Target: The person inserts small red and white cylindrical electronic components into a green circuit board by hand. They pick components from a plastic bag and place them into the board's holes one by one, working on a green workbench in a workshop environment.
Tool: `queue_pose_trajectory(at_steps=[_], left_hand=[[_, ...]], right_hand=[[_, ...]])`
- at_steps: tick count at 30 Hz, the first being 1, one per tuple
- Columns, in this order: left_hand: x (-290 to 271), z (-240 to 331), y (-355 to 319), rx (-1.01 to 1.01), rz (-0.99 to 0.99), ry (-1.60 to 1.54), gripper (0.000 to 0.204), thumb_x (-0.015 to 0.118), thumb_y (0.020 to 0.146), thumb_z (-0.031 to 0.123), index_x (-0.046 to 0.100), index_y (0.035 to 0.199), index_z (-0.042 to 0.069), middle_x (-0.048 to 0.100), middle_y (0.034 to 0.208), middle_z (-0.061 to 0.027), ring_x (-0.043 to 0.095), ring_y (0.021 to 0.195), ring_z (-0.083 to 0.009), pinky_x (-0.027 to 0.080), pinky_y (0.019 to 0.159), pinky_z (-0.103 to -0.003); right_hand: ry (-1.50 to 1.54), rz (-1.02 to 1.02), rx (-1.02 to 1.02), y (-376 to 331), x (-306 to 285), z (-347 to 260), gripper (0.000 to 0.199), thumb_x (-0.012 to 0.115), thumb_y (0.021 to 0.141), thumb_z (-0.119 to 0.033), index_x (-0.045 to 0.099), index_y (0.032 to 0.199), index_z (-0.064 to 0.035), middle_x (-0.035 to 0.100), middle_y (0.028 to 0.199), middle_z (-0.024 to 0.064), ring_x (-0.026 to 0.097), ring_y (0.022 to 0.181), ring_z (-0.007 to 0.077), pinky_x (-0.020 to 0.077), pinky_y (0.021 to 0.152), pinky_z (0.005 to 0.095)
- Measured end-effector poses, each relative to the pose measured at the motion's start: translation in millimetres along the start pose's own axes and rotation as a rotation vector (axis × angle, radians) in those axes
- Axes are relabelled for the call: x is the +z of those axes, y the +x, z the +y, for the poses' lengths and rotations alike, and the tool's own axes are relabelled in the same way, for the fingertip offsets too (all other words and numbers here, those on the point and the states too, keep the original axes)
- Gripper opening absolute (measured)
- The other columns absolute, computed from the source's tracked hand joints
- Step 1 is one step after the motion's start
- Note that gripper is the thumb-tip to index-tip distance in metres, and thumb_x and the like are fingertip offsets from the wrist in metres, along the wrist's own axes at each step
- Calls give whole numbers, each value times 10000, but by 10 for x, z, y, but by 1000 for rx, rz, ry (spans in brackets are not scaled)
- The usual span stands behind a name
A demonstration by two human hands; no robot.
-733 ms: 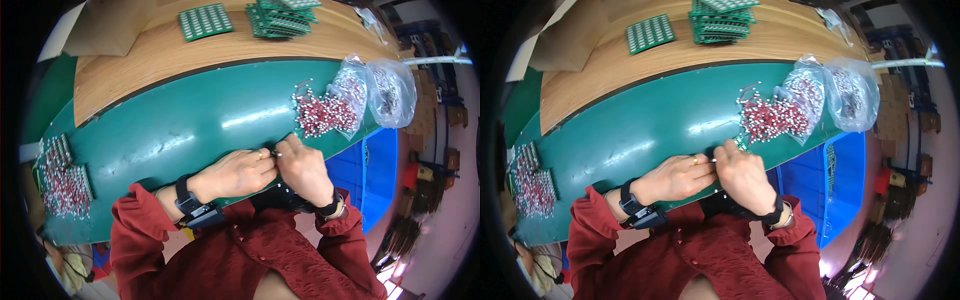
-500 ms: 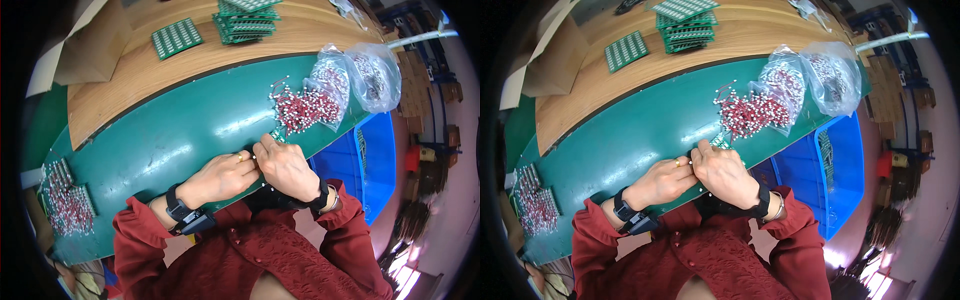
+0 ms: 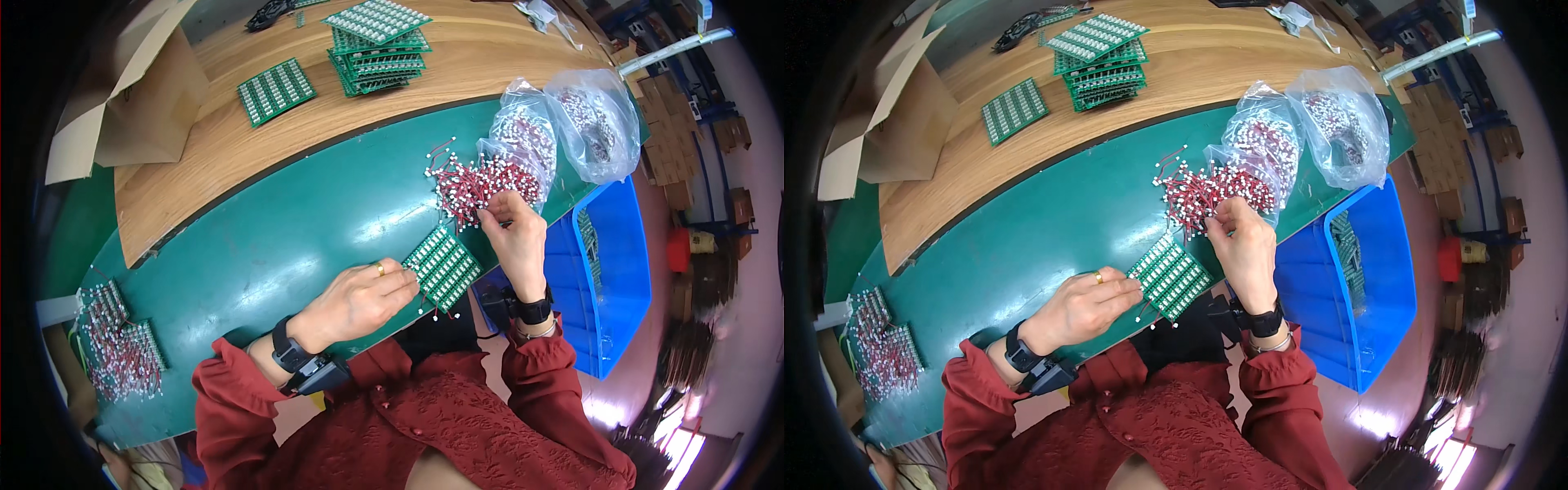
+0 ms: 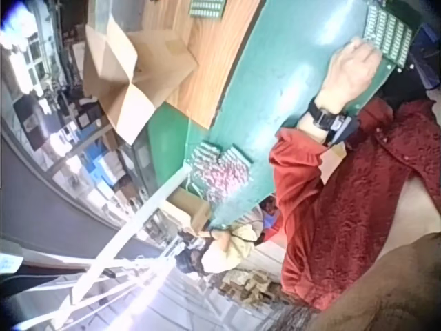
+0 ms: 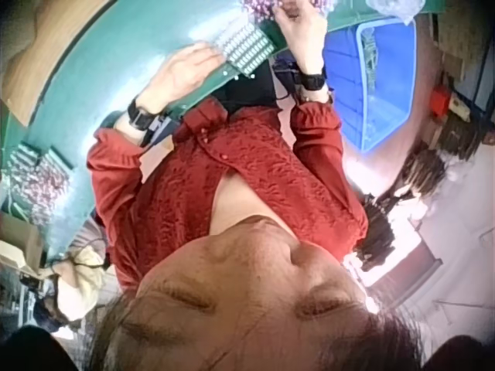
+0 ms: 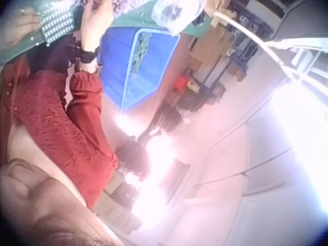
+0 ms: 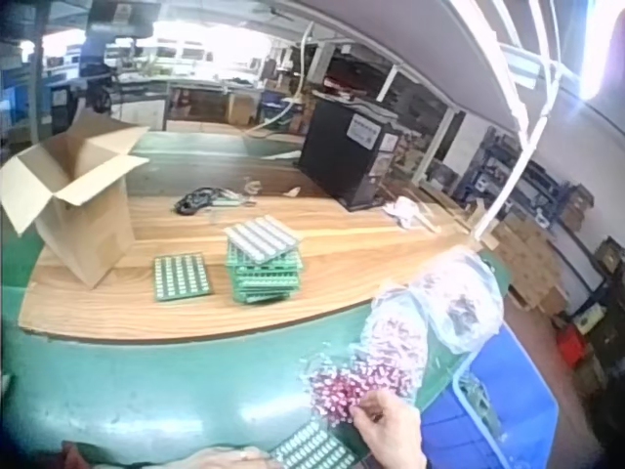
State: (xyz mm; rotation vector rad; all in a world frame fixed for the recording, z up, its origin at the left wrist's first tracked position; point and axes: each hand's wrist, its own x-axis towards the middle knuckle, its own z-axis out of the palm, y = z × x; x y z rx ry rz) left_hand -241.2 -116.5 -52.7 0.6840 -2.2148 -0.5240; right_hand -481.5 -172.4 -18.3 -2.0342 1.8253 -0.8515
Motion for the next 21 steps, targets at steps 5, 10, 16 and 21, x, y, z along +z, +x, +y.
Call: queue_pose_trajectory(at_steps=[5, 10, 16, 21], left_hand=[[0, -6, -20, -20, -23, -11, 269, 619, 660, -26, 660, 924, 2, 645, 965, -92, 623, 861, -228, 545, 691, -316], [-1, 1, -30, -18, -26, -8, 279, 620, 658, -25, 658, 933, -1, 645, 963, -97, 623, 862, -233, 544, 690, -321], [-11, -15, -7, -8, -15, -31, 266, 628, 662, -16, 660, 925, -4, 647, 959, -99, 624, 852, -239, 543, 685, -323], [-5, -15, -14, -14, -17, -14, 252, 633, 661, -12, 661, 911, -2, 645, 947, -96, 626, 845, -239, 544, 684, -319]], right_hand=[[-113, -7, 52, -27, 8, 17, 114, 649, 754, -49, 606, 856, -22, 652, 708, 122, 656, 648, 256, 497, 586, 353], [-25, 0, 122, -68, -19, 77, 119, 645, 746, -52, 652, 854, -2, 668, 699, 118, 652, 601, 198, 502, 573, 311], [377, -208, 391, 19, -82, 139, 148, 626, 764, -45, 660, 874, 48, 658, 644, 52, 617, 590, 75, 484, 563, 221], [431, -282, 406, -3, -128, 70, 116, 593, 759, -2, 648, 851, 43, 647, 664, 45, 623, 599, 86, 483, 537, 216]])
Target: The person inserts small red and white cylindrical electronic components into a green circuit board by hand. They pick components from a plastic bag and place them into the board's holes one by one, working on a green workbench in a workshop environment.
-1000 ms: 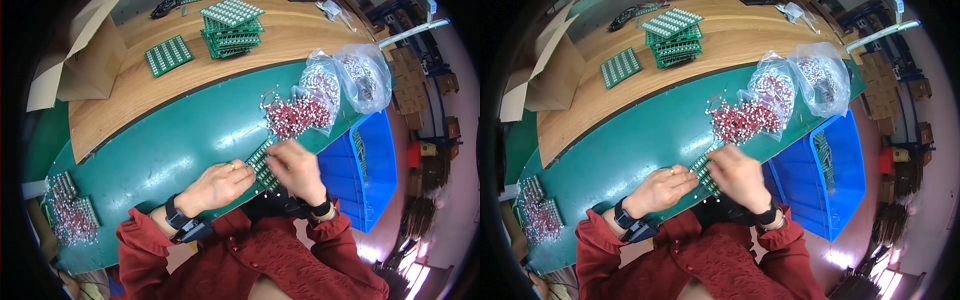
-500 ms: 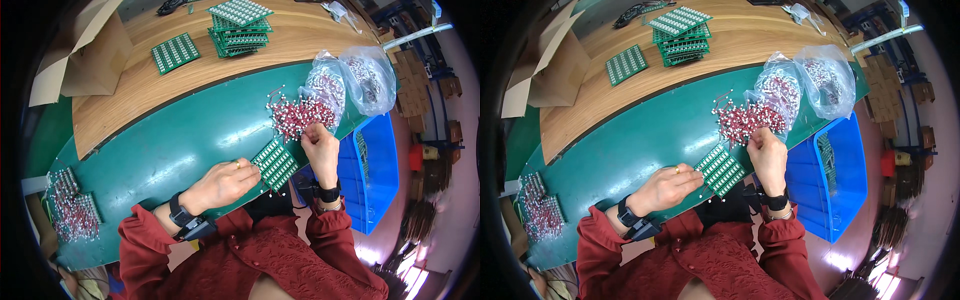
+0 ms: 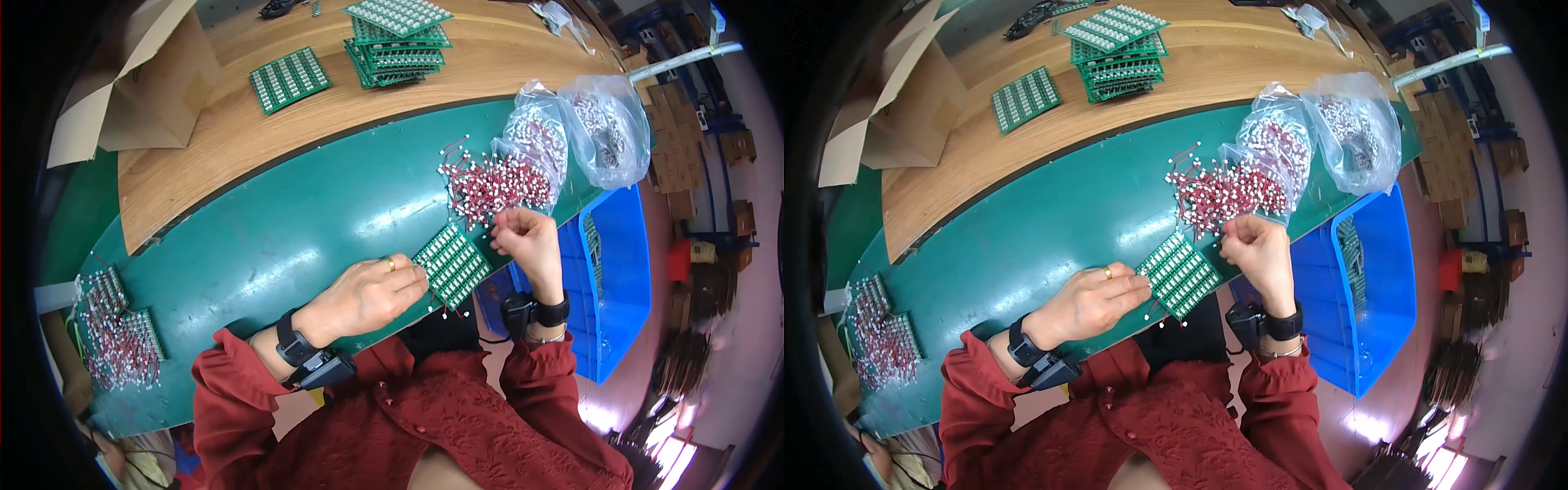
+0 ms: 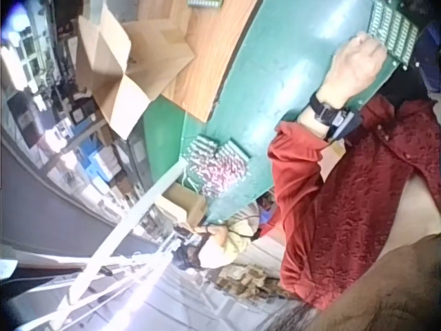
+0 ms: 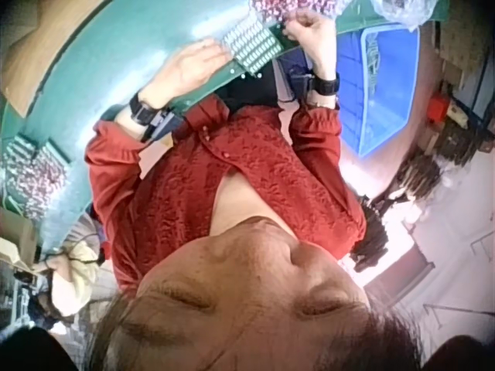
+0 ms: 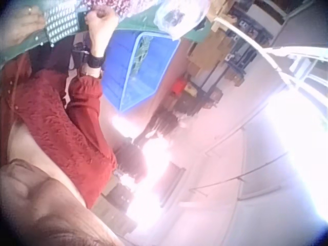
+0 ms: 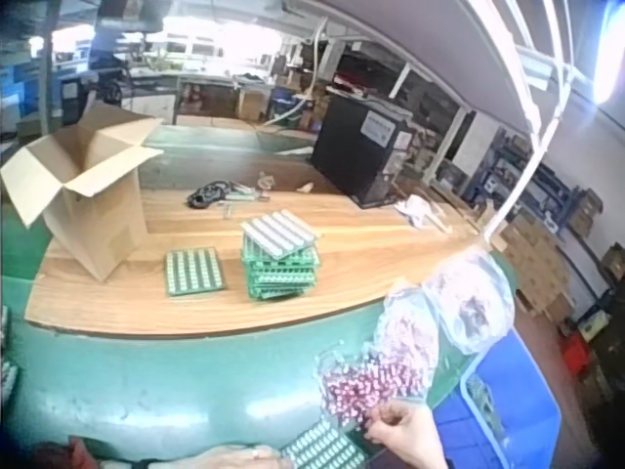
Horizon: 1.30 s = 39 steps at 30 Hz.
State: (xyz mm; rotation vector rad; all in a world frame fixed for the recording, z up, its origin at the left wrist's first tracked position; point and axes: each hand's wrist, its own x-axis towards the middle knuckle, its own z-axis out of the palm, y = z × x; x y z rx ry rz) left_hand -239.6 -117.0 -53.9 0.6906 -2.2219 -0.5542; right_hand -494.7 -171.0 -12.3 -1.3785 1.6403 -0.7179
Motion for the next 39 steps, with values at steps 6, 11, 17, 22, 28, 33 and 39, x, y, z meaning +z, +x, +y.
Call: queue_pose_trajectory(at_steps=[6, 11, 17, 22, 28, 33, 39], left_hand=[[8, -1, -1, 6, 4, -2, 249, 635, 659, -11, 663, 907, 0, 645, 942, -95, 627, 846, -234, 545, 683, -315], [19, -6, -11, -2, -13, -13, 250, 635, 663, -14, 660, 912, -4, 645, 944, -96, 626, 847, -230, 543, 689, -316], [25, -11, -24, -2, 15, -28, 255, 639, 666, -7, 657, 921, -6, 646, 945, -93, 623, 843, -234, 539, 687, -317], [3, -8, -5, 2, 4, -24, 253, 647, 667, -3, 659, 920, -5, 646, 940, -91, 623, 836, -238, 540, 680, -319], [25, -21, -7, -5, 11, -43, 241, 644, 670, -5, 662, 910, -2, 645, 937, -91, 623, 839, -240, 541, 684, -320], [-3, -6, 2, -11, 1, -36, 246, 638, 670, -8, 657, 915, 3, 640, 944, -89, 623, 850, -241, 541, 693, -319], [25, -17, -30, -13, -3, -45, 228, 628, 685, 14, 642, 913, 12, 628, 936, -78, 616, 870, -231, 539, 695, -315]], right_hand=[[431, -72, 147, 110, -88, -66, 109, 578, 794, 24, 606, 898, 17, 665, 834, 108, 659, 668, 150, 524, 558, 226], [688, -154, 121, 105, -63, 85, 74, 589, 822, 27, 587, 890, -3, 663, 867, 136, 664, 681, 162, 545, 576, 227], [449, -90, 34, -111, -27, 186, 83, 631, 821, 15, 638, 902, 1, 646, 831, 37, 525, 590, 47, 371, 537, 158], [35, 63, -233, -171, 39, 366, 78, 662, 777, 28, 662, 852, 5, 628, 800, 15, 483, 562, 28, 362, 524, 178], [-311, 155, -474, -187, 63, 310, 78, 661, 760, 23, 653, 833, -4, 621, 777, 44, 551, 570, 82, 426, 510, 232], [-423, 97, -479, -187, 27, 210, 83, 664, 753, 24, 641, 823, -14, 612, 760, 38, 579, 584, 100, 451, 514, 237], [-61, -49, -307, -251, 106, 1, 75, 648, 751, 34, 638, 810, -11, 605, 748, 22, 581, 614, 75, 460, 544, 203]])
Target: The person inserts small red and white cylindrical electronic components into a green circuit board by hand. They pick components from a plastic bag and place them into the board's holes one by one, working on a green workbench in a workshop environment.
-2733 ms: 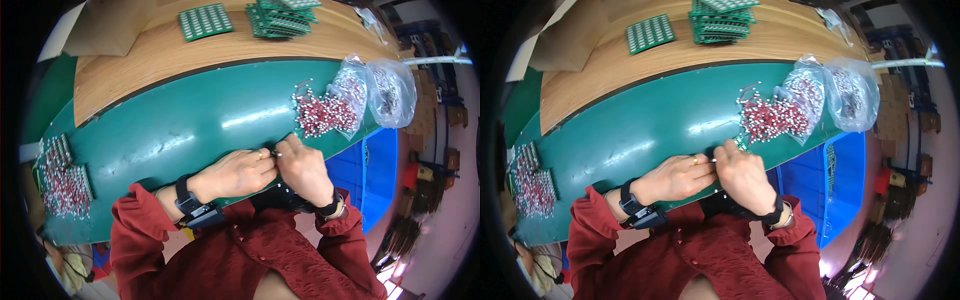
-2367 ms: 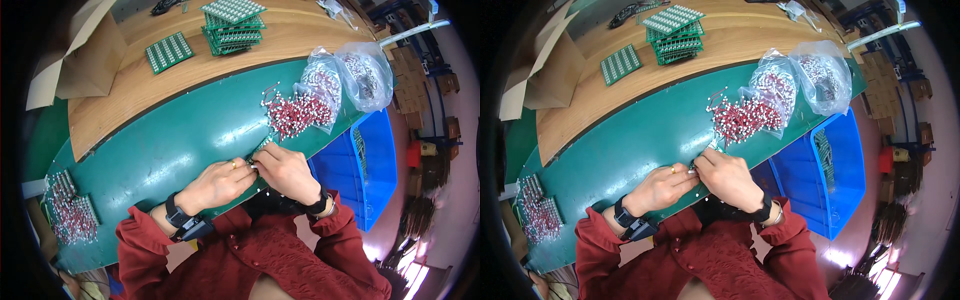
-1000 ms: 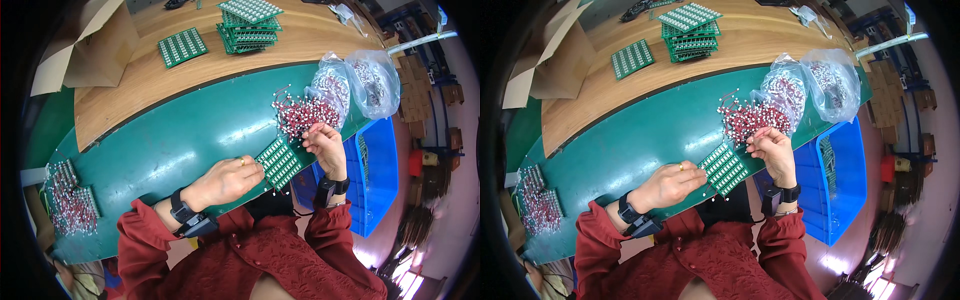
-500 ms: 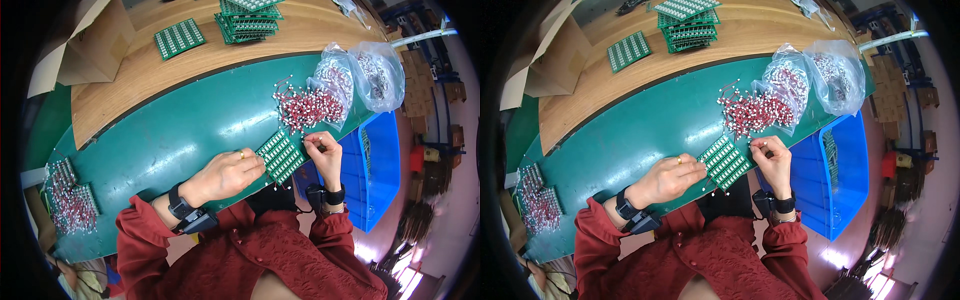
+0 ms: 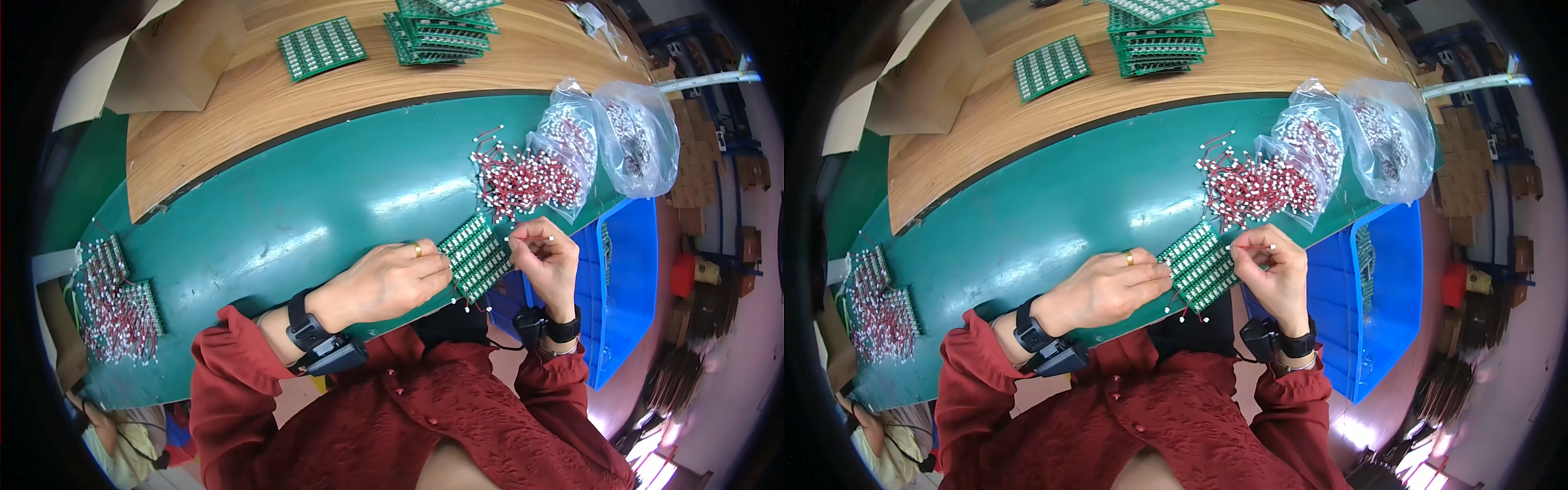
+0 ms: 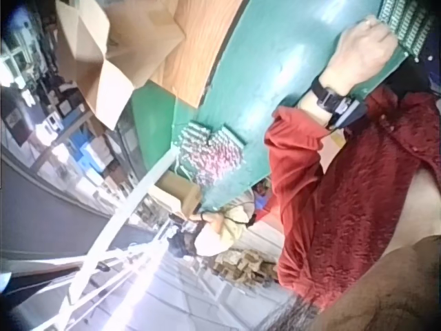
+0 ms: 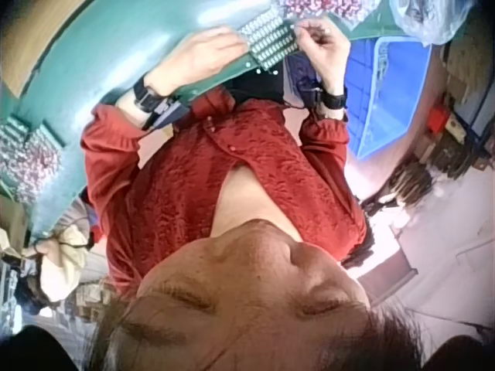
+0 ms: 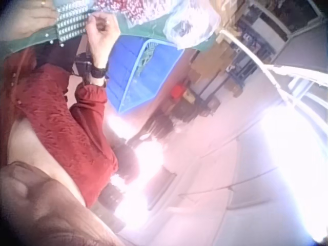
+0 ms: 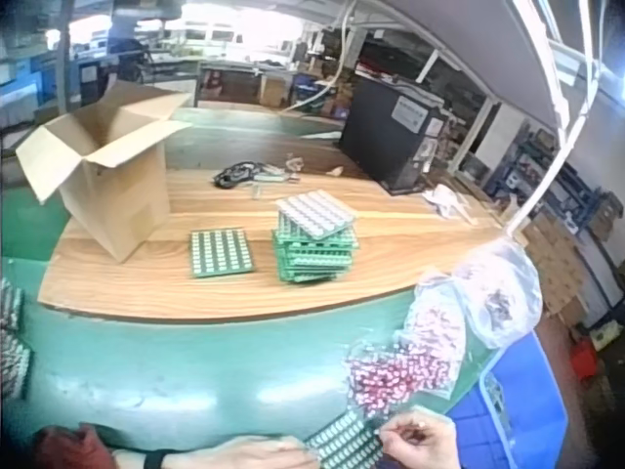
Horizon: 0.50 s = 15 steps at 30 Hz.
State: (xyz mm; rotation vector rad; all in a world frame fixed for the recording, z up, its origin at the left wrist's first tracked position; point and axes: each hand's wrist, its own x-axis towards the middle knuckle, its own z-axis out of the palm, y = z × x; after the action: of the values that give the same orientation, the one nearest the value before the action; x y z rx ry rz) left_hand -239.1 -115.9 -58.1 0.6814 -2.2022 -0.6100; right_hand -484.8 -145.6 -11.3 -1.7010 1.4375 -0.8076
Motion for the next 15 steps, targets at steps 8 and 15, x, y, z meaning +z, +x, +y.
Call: queue_pose_trajectory(at_steps=[8, 15], left_hand=[[19, 7, -3, -1, 6, 16, 205, 650, 682, 57, 632, 882, 14, 619, 920, -60, 603, 854, -204, 533, 670, -297], [33, 14, -14, -9, 31, 22, 195, 650, 681, 54, 633, 869, 6, 618, 910, -60, 597, 839, -200, 532, 660, -298]], right_hand=[[-145, -181, -256, 124, 335, -130, 115, 661, 723, 62, 631, 806, -10, 593, 742, 33, 585, 591, 78, 448, 490, 195], [-203, -180, -353, 111, 393, -120, 147, 669, 702, 79, 615, 804, -12, 584, 737, 47, 597, 555, 122, 479, 483, 234]])
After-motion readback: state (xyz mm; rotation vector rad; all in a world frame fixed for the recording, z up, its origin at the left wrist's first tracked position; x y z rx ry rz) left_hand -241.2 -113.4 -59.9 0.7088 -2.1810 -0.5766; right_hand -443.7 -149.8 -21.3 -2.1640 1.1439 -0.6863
